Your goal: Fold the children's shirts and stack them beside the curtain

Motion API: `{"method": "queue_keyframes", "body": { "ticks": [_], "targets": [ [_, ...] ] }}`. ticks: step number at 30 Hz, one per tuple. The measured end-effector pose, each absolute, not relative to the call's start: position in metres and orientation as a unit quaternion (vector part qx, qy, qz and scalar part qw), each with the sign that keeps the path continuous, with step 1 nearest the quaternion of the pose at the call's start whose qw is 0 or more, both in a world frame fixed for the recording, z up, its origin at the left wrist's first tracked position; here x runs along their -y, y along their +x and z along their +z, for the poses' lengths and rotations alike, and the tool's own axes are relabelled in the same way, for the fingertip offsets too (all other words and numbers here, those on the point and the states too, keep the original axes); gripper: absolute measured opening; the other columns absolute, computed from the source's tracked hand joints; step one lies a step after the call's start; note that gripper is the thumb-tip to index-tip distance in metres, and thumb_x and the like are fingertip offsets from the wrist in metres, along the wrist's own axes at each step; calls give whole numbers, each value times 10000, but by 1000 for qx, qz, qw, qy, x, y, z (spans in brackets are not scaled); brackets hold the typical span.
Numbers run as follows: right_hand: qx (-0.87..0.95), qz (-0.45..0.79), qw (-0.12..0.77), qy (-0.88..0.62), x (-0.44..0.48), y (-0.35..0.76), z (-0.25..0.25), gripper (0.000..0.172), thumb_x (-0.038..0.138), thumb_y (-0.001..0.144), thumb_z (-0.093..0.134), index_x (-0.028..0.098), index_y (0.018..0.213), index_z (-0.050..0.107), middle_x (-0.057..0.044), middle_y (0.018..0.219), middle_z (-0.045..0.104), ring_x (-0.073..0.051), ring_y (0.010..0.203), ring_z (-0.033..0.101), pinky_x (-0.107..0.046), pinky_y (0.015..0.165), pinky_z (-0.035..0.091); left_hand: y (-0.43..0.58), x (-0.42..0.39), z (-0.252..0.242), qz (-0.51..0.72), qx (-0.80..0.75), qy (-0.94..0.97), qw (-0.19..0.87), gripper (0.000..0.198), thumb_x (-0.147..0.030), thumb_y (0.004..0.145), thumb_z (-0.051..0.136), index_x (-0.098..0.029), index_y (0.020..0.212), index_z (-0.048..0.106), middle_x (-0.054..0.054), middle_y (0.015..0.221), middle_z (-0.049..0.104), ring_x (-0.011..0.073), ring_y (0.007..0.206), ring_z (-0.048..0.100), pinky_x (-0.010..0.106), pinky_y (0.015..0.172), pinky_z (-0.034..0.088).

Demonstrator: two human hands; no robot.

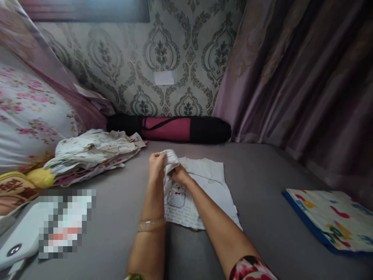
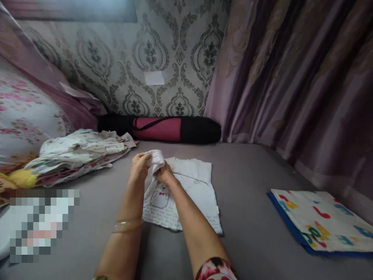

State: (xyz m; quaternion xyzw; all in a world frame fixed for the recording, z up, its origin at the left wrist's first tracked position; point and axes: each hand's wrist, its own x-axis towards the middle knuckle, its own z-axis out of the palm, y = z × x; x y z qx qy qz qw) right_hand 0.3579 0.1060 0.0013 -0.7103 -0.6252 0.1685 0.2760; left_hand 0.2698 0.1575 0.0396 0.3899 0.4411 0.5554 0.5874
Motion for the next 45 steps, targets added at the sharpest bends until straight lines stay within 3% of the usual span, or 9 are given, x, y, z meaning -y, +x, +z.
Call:
{"method": "queue_keyframes", "body": {
  "ticks": [7, 10, 14, 20, 24, 31, 34, 38, 45],
  "targets": [
    [330, 414, 571, -627, -78, 400, 19, 274, 134, 885, 420, 173, 1070, 619, -73, 1108, 676, -160, 930, 678, -318, 838, 540, 278, -149, 44, 557, -444, 404, 574, 354, -306, 549, 666, -181, 841, 508, -46, 668, 531, 106, 554, 528, 225, 531, 433],
    [234, 476, 631, -565, -56, 420, 23, 158, 158, 909, 444, 168, 947, 598, -81, 1023, 687, -131, 820, 690, -315, 831, 547, 289, -142, 44, 541, -429, 451, 565, 333, -345, 595, 679, -177, 845, 537, -37, 661, 545, 109, 567, 529, 218, 543, 419],
    [196, 518, 637, -536, -36, 435, 20, 137, 231, 941, 456, 163, 911, 572, -97, 986, 690, -139, 813, 688, -327, 847, 540, 308, -126, 46, 525, -401, 525, 537, 256, -354, 669, 671, -168, 813, 568, -21, 645, 572, 125, 609, 554, 223, 581, 419],
    [126, 564, 631, -518, -37, 431, 19, 473, 527, 978, 253, 183, 1081, 562, -120, 1053, 682, -211, 908, 673, -429, 818, 554, 319, -114, 43, 387, -312, 676, 544, 329, -469, 830, 560, -180, 954, 658, 102, 1009, 700, 234, 1014, 622, 315, 837, 465],
    [103, 573, 644, -496, -37, 432, 22, 522, 621, 935, 309, 201, 1106, 566, -104, 1086, 675, -221, 933, 662, -451, 790, 565, 299, -136, 29, 438, -403, 654, 468, 306, -371, 889, 436, -161, 999, 629, 121, 1047, 696, 228, 1045, 622, 355, 919, 450],
    [116, 546, 646, -521, -35, 434, 22, 92, 207, 832, 587, 156, 904, 610, -28, 733, 681, -163, 674, 649, -339, 661, 592, 275, -154, 6, 346, -494, 720, 344, 392, -98, 800, 394, -122, 1131, 603, 120, 1118, 678, 200, 1079, 606, 324, 966, 427],
    [132, 490, 690, -516, -37, 438, 18, 171, 66, 734, 539, 158, 856, 615, -9, 675, 675, -167, 675, 662, -300, 664, 584, 283, -147, -2, 256, -504, 765, 308, 500, -46, 782, 390, -157, 1242, 551, 115, 1234, 634, 218, 1158, 569, 361, 1007, 400],
    [160, 420, 712, -540, -40, 449, 4, 213, 97, 703, 537, 173, 885, 617, 3, 708, 692, -168, 707, 676, -281, 669, 572, 292, -138, -15, 155, -520, 808, 228, 601, -35, 790, 400, -221, 1360, 439, 92, 1440, 476, 268, 1378, 346, 509, 1117, 231],
    [256, 252, 587, -725, -43, 471, -21, 336, 164, 726, 551, 147, 1051, 635, -44, 858, 731, -186, 790, 684, -286, 709, 542, 291, -137, -23, 112, -520, 827, 179, 643, -43, 809, 361, -204, 1431, 332, 109, 1507, 375, 253, 1437, 223, 549, 1131, 178]
  ]
}}
